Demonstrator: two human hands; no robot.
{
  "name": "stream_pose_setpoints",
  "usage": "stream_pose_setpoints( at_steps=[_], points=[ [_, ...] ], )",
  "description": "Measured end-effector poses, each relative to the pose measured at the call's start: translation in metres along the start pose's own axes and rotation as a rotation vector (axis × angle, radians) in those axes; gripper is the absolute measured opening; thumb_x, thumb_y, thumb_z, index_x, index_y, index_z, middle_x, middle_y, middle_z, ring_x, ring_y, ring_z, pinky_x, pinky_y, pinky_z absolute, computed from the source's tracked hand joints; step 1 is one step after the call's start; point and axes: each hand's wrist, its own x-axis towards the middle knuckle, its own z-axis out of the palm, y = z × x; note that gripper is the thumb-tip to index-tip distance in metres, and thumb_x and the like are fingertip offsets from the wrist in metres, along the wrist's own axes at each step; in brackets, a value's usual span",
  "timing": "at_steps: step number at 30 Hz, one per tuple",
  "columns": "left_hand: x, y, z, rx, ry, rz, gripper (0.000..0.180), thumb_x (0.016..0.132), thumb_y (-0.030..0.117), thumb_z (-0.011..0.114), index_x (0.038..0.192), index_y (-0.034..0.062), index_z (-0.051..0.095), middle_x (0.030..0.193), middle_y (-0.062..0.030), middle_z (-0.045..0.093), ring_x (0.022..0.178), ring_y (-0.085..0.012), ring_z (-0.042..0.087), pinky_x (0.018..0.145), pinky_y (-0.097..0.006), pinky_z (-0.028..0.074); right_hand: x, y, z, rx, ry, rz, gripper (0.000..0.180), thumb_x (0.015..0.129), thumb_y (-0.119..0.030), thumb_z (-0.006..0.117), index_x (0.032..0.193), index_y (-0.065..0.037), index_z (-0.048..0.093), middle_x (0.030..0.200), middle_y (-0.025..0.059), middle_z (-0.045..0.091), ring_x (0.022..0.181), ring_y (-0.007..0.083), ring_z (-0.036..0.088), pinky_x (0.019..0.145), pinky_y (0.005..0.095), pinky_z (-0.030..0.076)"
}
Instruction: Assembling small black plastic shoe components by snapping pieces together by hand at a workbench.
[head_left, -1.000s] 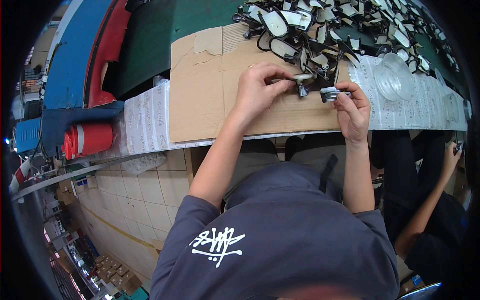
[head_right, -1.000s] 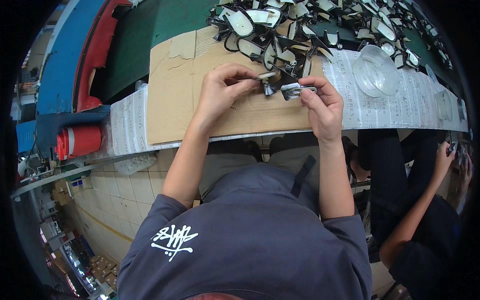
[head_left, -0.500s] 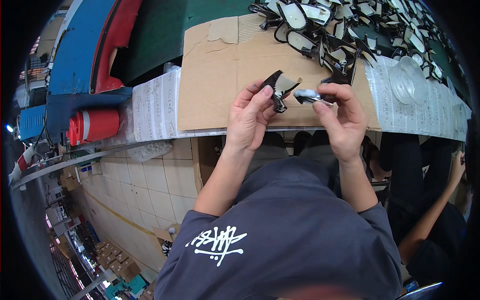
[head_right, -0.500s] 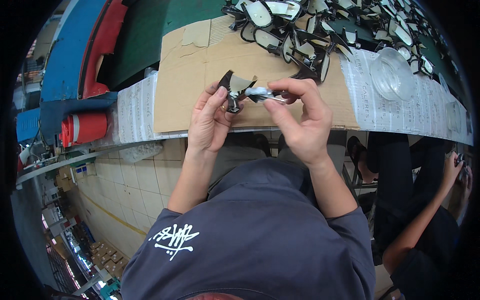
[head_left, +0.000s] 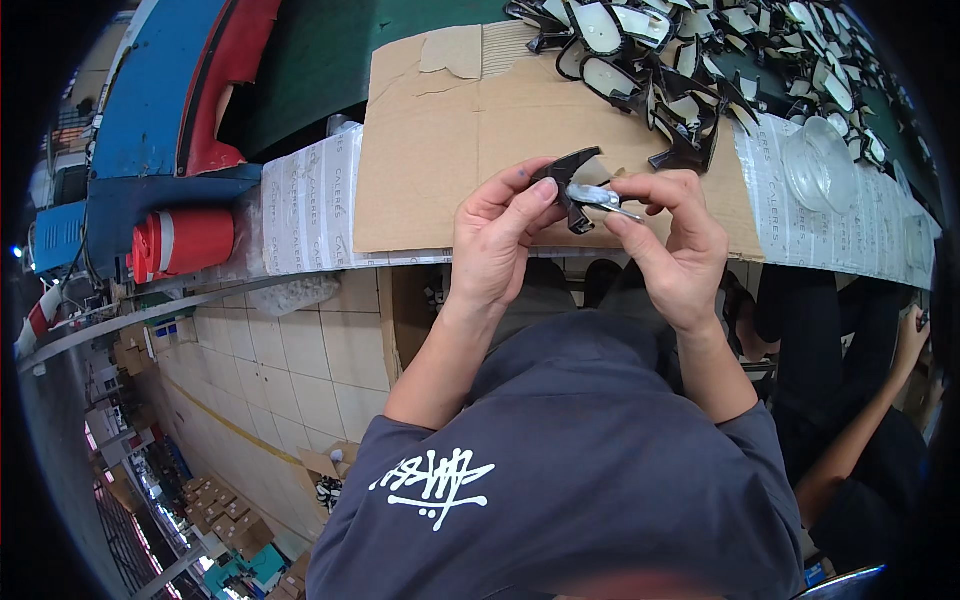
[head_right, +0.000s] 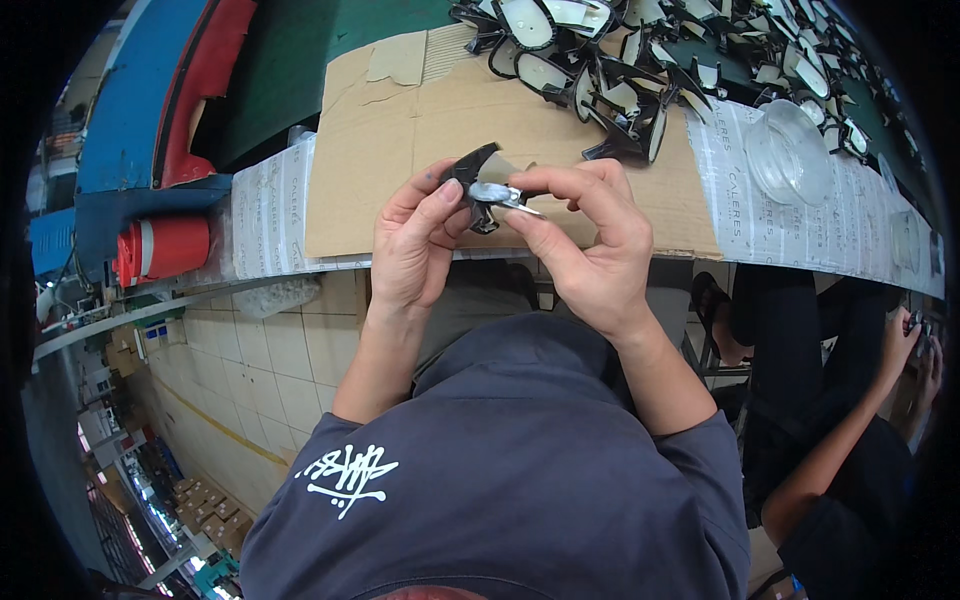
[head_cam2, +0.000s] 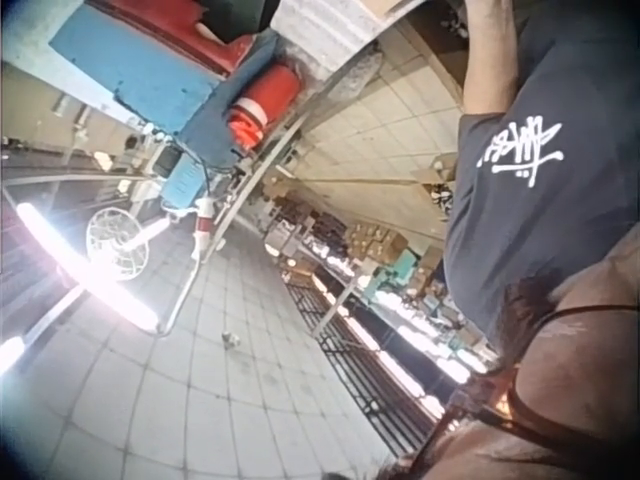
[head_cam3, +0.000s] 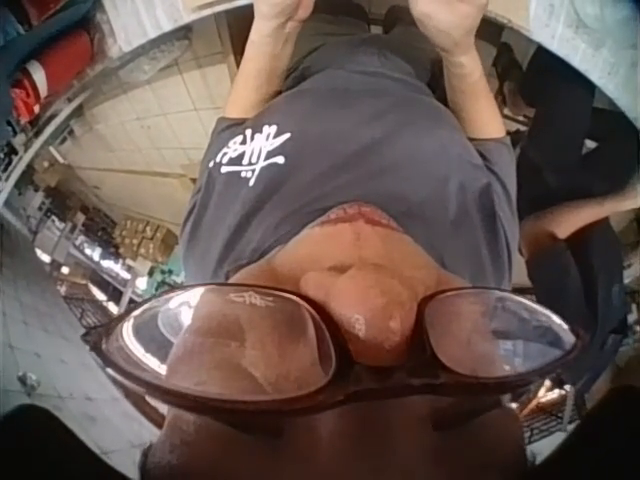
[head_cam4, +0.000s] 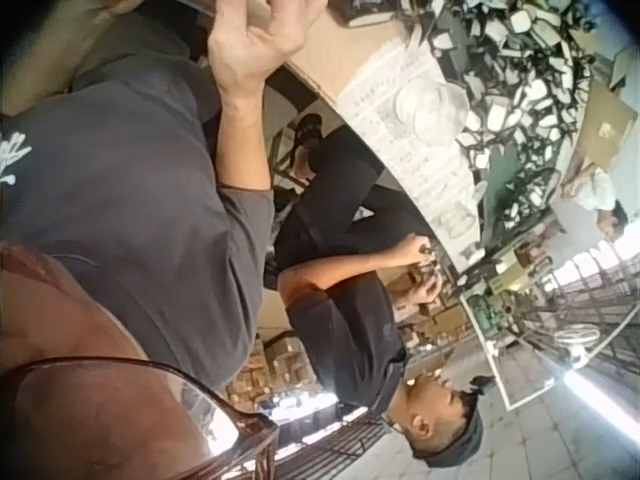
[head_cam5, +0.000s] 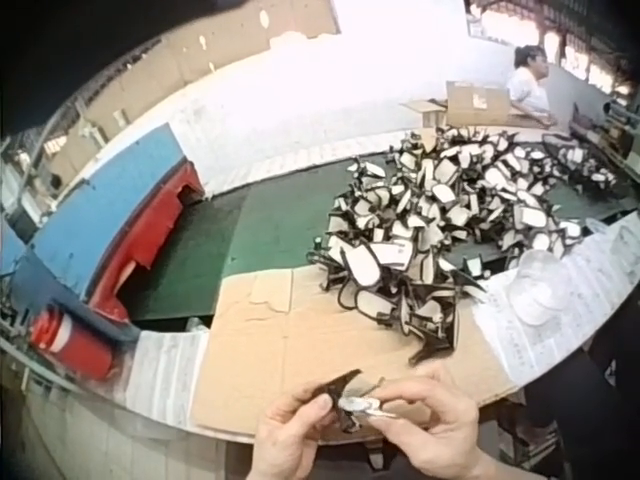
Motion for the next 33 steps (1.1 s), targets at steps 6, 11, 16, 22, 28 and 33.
stream_pose_setpoints(
  at_steps=[6,11,16,22,28,33],
  points=[
    [0.003,0.000,-0.007,-0.050,0.040,0.021,0.023,0.091,0.004,0.062,0.114,-0.0013,0.064,0.102,-0.0106,0.069,0.088,-0.0156,0.068,0.081,-0.030,0.058,-0.007,-0.011,-0.013,0.159,-0.062,0.036,0.029,0.073,-0.002,0.076,0.101,-0.003,0.069,0.094,0.0026,0.067,0.086,0.0141,0.051,0.074,0.0262,0.040],
    [-0.003,0.000,0.000,-0.033,0.058,-0.027,0.025,0.091,0.004,0.063,0.115,-0.0015,0.064,0.102,-0.0111,0.070,0.088,-0.0159,0.069,0.078,-0.030,0.059,0.003,-0.006,-0.010,0.043,0.061,0.014,0.028,0.073,-0.002,0.076,0.100,-0.003,0.070,0.095,0.0032,0.066,0.086,0.0143,0.051,0.075,0.0264,0.040],
    [-0.007,0.001,0.002,0.002,0.075,-0.067,0.025,0.089,0.003,0.065,0.114,-0.0021,0.065,0.102,-0.0116,0.069,0.086,-0.0161,0.069,0.074,-0.029,0.061,0.004,-0.003,-0.001,-0.104,0.025,-0.063,0.025,0.071,-0.002,0.077,0.096,-0.004,0.071,0.092,0.0036,0.068,0.084,0.0170,0.052,0.076,0.0285,0.043],
    [-0.010,0.001,0.001,0.030,0.069,-0.038,0.024,0.087,0.000,0.066,0.111,-0.0031,0.066,0.101,-0.0121,0.070,0.085,-0.0159,0.069,0.073,-0.030,0.061,0.012,-0.005,-0.001,-0.206,0.122,-0.145,0.025,0.071,-0.001,0.077,0.095,-0.004,0.071,0.090,0.0033,0.069,0.082,0.0185,0.053,0.074,0.0290,0.045],
    [-0.011,0.000,-0.001,0.084,0.071,-0.030,0.025,0.087,0.001,0.066,0.112,-0.0035,0.066,0.099,-0.0121,0.070,0.084,-0.0158,0.069,0.073,-0.030,0.061,0.017,-0.004,-0.008,-0.252,0.172,-0.126,0.024,0.073,-0.001,0.077,0.096,-0.003,0.070,0.089,0.0039,0.067,0.082,0.0166,0.054,0.074,0.0277,0.046],
    [-0.009,0.002,-0.003,-0.033,0.084,-0.091,0.025,0.089,0.004,0.065,0.113,-0.0021,0.065,0.099,-0.0118,0.070,0.084,-0.0160,0.069,0.073,-0.029,0.061,0.012,-0.004,-0.012,-0.231,0.201,-0.071,0.023,0.073,-0.001,0.076,0.096,-0.002,0.070,0.088,0.0039,0.065,0.083,0.0155,0.055,0.074,0.0264,0.046]
  ],
)
